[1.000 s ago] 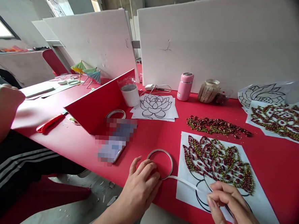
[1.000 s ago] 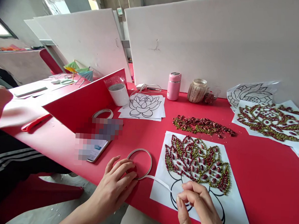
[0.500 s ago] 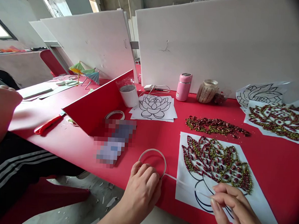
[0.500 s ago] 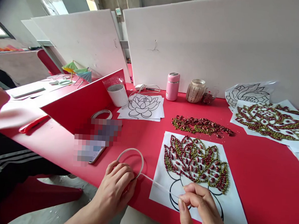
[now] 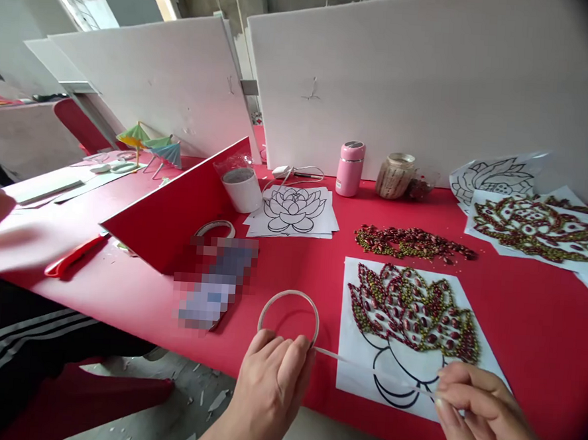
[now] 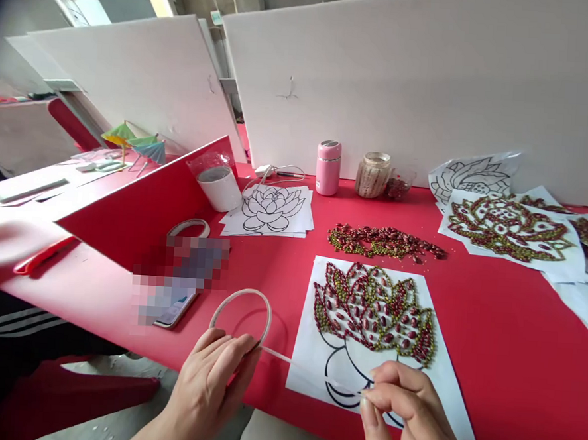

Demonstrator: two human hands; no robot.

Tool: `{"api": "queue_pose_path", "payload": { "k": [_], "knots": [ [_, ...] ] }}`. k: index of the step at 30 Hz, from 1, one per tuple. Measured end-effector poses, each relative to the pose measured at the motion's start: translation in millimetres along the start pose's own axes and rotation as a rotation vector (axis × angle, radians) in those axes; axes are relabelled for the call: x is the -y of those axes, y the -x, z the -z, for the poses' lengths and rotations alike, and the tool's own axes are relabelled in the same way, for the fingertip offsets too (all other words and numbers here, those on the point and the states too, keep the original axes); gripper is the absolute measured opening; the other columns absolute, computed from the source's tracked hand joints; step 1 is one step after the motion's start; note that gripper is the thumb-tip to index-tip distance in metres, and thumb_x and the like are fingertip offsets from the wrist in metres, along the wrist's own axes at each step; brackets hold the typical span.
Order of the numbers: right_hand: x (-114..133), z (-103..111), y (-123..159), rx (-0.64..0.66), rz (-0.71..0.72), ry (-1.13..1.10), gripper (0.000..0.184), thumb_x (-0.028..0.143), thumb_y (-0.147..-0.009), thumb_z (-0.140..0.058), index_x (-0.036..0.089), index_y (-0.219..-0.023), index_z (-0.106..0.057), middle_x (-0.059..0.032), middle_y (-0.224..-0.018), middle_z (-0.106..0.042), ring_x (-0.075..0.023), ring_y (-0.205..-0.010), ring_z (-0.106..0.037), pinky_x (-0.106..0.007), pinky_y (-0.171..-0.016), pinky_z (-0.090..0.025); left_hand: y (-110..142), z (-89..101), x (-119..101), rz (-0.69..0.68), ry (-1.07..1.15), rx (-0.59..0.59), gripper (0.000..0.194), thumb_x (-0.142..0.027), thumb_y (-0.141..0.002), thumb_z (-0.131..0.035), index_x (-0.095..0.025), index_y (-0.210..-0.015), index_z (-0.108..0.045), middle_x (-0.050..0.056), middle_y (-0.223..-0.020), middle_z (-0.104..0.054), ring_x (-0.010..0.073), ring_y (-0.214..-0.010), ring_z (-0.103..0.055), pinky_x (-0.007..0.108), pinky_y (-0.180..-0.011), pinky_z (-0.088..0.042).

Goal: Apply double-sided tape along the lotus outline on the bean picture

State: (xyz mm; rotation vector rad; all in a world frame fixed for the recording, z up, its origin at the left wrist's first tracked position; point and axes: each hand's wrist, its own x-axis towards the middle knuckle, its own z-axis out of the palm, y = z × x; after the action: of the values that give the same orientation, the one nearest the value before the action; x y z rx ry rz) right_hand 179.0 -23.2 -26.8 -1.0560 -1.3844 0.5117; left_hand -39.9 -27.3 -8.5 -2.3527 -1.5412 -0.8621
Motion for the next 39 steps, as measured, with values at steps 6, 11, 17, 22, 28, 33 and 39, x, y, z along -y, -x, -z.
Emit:
{"api": "queue_pose_path", "payload": {
  "k": [6, 11, 17, 22, 28, 33, 39],
  "knots": [
    [-1, 26, 0, 0.118, 0.001, 0.129, 0.008, 0.01, -0.081, -0.051, 0.018, -0.083, -0.052, -0.006, -0.091, -0.05, -0.0149, -0.085, -0.051, -0.023, -0.067, -0.05, -3, 1.0, -6, -0.172, -0.033, 0.086, 0.032, -0.004, -0.082, -0.04, -0.008, -0.113, -0.046, -0.003, -0.057, -0.054, 0.0088, -0.05, -0.047, 0.029, -0.063, -0.036],
    [-9, 38, 10, 0.068, -0.057, 0.195, 0.007, 0.012, -0.084, -0.048, 0.018, -0.081, -0.049, -0.0054, -0.088, -0.049, -0.0147, -0.084, -0.051, -0.026, -0.067, -0.048, -2, -6.6, -8, -0.185, 0.042, 0.171, 0.033, -0.009, -0.084, -0.038, -0.011, -0.116, -0.046, -0.004, -0.058, -0.056, 0.0079, -0.048, -0.047, 0.025, -0.06, -0.038],
    [-17, 51, 14, 0.037, -0.098, 0.336, 0.004, 0.016, -0.083, -0.05, 0.018, -0.08, -0.05, -0.0044, -0.088, -0.051, -0.0144, -0.082, -0.052, -0.026, -0.068, -0.046, -7, -8.0, -7, -0.116, 0.104, 0.315, 0.025, -0.019, -0.085, -0.038, -0.018, -0.106, -0.051, -0.004, -0.062, -0.062, 0.0093, -0.048, -0.051, 0.021, -0.053, -0.043],
    [-21, 59, 1, 0.016, -0.11, 0.486, 0.005, 0.021, -0.082, -0.053, 0.019, -0.078, -0.051, -0.0024, -0.087, -0.053, -0.0142, -0.078, -0.054, -0.028, -0.073, -0.044, -19, -6.7, -4, -0.075, 0.124, 0.382, 0.021, -0.024, -0.086, -0.038, -0.021, -0.097, -0.055, -0.005, -0.059, -0.062, 0.0111, -0.048, -0.053, 0.02, -0.048, -0.043],
    [-26, 65, -13, 0.05, -0.037, 0.583, 0.006, 0.021, -0.081, -0.053, 0.019, -0.076, -0.051, -0.0026, -0.085, -0.054, -0.0156, -0.082, -0.054, -0.028, -0.074, -0.042, -34, -11.8, -8, -0.056, 0.069, 0.461, 0.023, -0.027, -0.086, -0.036, -0.022, -0.088, -0.058, -0.005, -0.053, -0.059, 0.0125, -0.043, -0.051, 0.021, -0.042, -0.04],
    [-29, 69, -16, 0.055, 0.015, 0.645, 0.007, 0.022, -0.081, -0.053, 0.018, -0.075, -0.052, -0.0039, -0.085, -0.054, -0.0169, -0.082, -0.054, -0.029, -0.074, -0.041, -38, -14.4, -12, -0.087, 0.042, 0.475, 0.025, -0.028, -0.086, -0.034, -0.023, -0.08, -0.059, -0.006, -0.046, -0.055, 0.0127, -0.04, -0.049, 0.022, -0.043, -0.038],
    [-28, 76, -10, 0.099, -0.006, 0.627, 0.007, 0.021, -0.081, -0.053, 0.019, -0.074, -0.052, -0.0043, -0.085, -0.053, -0.0178, -0.083, -0.054, -0.03, -0.071, -0.043, -38, -16.2, -15, -0.184, 0.024, 0.364, 0.029, -0.027, -0.087, -0.031, -0.022, -0.074, -0.056, -0.005, -0.046, -0.056, 0.0121, -0.038, -0.049, 0.025, -0.042, -0.033]
  ]
}}
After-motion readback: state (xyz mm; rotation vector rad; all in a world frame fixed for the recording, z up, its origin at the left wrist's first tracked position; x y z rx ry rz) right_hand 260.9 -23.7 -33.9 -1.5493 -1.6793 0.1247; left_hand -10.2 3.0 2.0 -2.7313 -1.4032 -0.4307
